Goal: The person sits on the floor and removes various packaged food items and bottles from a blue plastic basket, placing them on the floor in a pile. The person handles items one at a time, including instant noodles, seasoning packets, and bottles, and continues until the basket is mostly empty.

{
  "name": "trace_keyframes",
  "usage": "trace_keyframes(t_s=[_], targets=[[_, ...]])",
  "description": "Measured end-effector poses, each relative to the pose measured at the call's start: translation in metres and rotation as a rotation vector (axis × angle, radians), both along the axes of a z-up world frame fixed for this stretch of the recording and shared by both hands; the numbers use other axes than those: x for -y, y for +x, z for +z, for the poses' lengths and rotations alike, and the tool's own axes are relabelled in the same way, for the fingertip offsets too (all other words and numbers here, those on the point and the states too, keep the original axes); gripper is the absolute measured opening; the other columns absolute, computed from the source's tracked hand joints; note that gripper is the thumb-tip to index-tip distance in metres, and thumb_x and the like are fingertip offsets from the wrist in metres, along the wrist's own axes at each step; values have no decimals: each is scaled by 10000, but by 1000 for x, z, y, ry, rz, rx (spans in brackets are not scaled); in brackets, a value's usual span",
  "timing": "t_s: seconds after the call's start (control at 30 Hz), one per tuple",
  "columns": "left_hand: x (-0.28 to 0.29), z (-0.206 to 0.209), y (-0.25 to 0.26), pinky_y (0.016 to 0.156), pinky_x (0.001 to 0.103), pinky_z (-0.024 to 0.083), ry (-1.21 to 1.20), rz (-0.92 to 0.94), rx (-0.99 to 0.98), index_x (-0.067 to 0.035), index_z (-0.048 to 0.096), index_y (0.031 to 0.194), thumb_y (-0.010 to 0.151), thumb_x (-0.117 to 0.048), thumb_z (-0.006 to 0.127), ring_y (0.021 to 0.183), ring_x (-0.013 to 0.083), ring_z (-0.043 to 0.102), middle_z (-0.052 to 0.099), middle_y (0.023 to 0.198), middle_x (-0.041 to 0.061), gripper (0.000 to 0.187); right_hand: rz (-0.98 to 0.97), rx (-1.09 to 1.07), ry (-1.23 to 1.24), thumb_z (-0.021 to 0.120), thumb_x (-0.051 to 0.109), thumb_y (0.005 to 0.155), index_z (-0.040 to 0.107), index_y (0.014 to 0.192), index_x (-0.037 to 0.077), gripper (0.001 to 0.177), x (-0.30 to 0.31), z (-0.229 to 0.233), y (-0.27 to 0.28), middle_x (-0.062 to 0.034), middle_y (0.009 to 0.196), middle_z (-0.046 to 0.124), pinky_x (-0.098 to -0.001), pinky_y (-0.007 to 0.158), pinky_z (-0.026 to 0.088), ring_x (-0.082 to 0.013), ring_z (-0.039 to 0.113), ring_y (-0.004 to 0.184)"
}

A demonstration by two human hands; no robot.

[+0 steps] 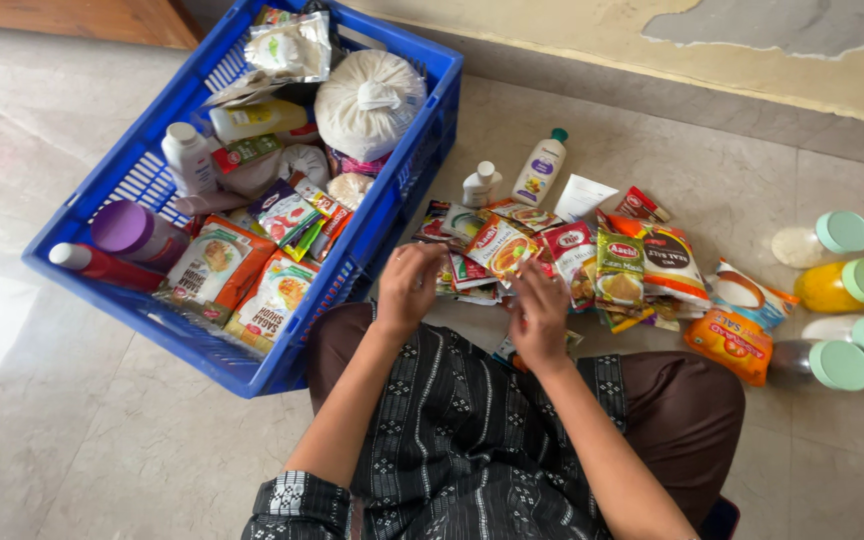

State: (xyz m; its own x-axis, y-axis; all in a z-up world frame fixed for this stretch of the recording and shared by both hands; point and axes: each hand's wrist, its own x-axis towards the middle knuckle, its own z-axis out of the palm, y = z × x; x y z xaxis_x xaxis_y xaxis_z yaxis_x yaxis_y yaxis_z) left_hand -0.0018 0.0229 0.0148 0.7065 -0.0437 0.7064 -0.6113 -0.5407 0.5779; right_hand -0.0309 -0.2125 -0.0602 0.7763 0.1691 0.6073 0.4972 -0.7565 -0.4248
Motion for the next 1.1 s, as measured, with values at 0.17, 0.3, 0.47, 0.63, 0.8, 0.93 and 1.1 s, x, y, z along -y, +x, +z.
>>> trace_keyframes(t_s=[0.17,0.3,0.47,0.63,0.8,0.93,1.1], targets=[[-58,23,10,797,351,551,-169,279,-63,-66,747,966,901,13,749,832,221,711,739,885,52,103,258,-7,7,631,-58,852,620,1381,105,554,-65,27,4,-97,1527,544,-495,1236,295,-260,478,1460],[-115,35,20,798,379,502,-30,429,48,-39,739,938,936,-63,763,828,246,677,726,876,79,34,370,9,-85,627,-29,844,599,1400,84,568,-108,45,11,-103,1542,526,-510,1218,277,-273,457,1469],[-173,9,41,797,405,453,69,630,-151,-39,741,879,994,-181,746,779,286,644,719,852,75,183,454,-32,-158,583,-3,872,494,1516,68,654,-160,60,26,-124,1613,432,-533,1224,260,-279,374,1515],[-201,-50,67,922,482,441,267,617,-313,-101,787,935,881,-144,689,1031,305,654,735,1079,69,120,530,-80,-373,568,47,851,404,1540,85,709,-204,68,45,-100,1636,344,-625,1170,235,-332,250,1529],[-204,-93,76,1082,588,361,607,551,-494,-110,803,896,806,-139,646,1338,306,527,677,1326,70,183,517,-137,-411,575,29,854,476,1460,138,623,-215,61,52,-52,1577,406,-647,1171,271,-334,241,1548],[-210,-104,71,1149,650,263,651,525,-676,-112,795,1030,802,-161,641,1424,333,435,586,1446,85,279,513,-157,-345,586,21,830,480,1442,122,629,-217,57,48,-81,1554,419,-653,1148,293,-358,236,1536],[-210,-103,67,1164,721,161,713,530,-807,-76,772,1102,817,-198,654,1495,358,333,445,1566,126,332,527,-138,-338,584,22,849,473,1463,124,632,-214,56,48,-80,1564,418,-648,1152,310,-351,243,1539]])
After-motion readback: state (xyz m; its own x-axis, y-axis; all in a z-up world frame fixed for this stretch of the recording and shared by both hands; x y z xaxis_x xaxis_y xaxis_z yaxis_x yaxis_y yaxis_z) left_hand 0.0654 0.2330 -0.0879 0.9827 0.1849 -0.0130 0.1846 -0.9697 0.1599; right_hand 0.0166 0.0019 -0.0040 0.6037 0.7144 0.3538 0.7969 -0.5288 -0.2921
